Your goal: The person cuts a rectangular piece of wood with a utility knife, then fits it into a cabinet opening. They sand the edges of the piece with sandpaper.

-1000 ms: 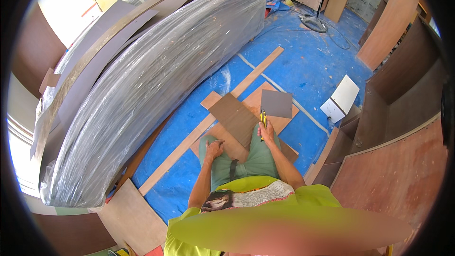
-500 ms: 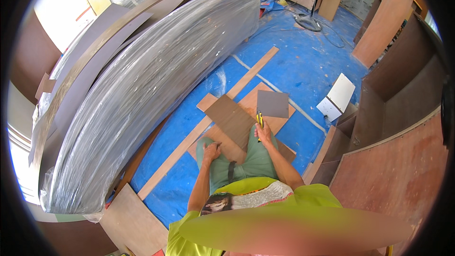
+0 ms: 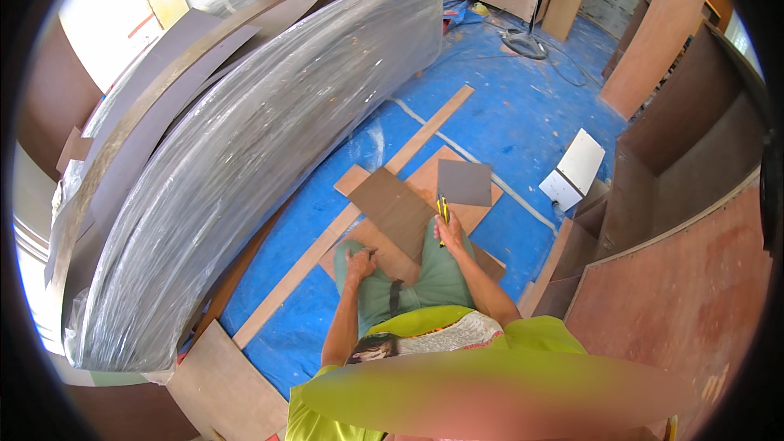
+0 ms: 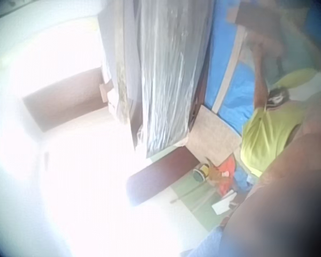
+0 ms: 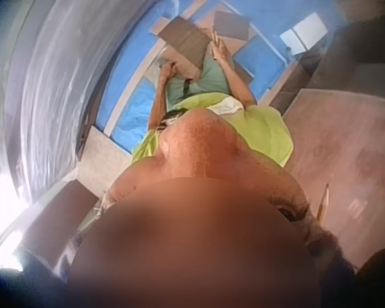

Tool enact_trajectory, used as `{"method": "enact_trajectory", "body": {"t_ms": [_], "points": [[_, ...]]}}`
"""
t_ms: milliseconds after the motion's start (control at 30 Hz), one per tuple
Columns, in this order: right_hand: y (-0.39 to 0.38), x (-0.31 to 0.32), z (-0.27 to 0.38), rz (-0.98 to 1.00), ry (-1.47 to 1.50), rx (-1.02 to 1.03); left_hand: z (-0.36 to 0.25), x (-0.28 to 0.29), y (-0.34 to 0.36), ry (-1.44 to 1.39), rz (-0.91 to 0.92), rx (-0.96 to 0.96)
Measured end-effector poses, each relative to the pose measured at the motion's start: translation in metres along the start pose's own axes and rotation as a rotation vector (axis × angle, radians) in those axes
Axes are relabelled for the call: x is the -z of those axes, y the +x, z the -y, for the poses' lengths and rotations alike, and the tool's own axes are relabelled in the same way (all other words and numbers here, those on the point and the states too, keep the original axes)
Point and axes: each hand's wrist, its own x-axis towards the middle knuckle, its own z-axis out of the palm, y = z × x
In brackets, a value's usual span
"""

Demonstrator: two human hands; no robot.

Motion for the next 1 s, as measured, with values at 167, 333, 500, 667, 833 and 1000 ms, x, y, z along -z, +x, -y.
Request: {"method": "enact_trajectory", "body": {"t_ms": [167, 333, 500, 667, 833, 1000], "points": [[-0.001, 0.0, 0.002, -0.017, -0.03, -0.076, -0.002, 0.002, -0.003, -0.032, -0.041, -0.019], [-0.002, 0.0, 0.005, 0.004, -0.042, -0.028, -0.001, 0.002, 0.0, -0.009, -0.035, -0.03], [-0.004, 0.0, 0.007, 0.019, -0.057, -0.03, 0.004, -0.003, 0.003, -0.013, -0.042, -0.017], [-0.003, -0.002, 0.006, 0.001, -0.064, -0.076, 0.009, -0.009, 0.005, -0.019, -0.09, -0.042], [-0.003, -0.002, 0.002, 0.03, -0.054, -0.013, 0.01, -0.013, 0.005, 0.002, -0.1, -0.042], [-0.003, -0.002, 0.006, 0.057, -0.079, 0.018, 0.008, -0.009, 0.005, -0.011, -0.067, -0.006]]}}
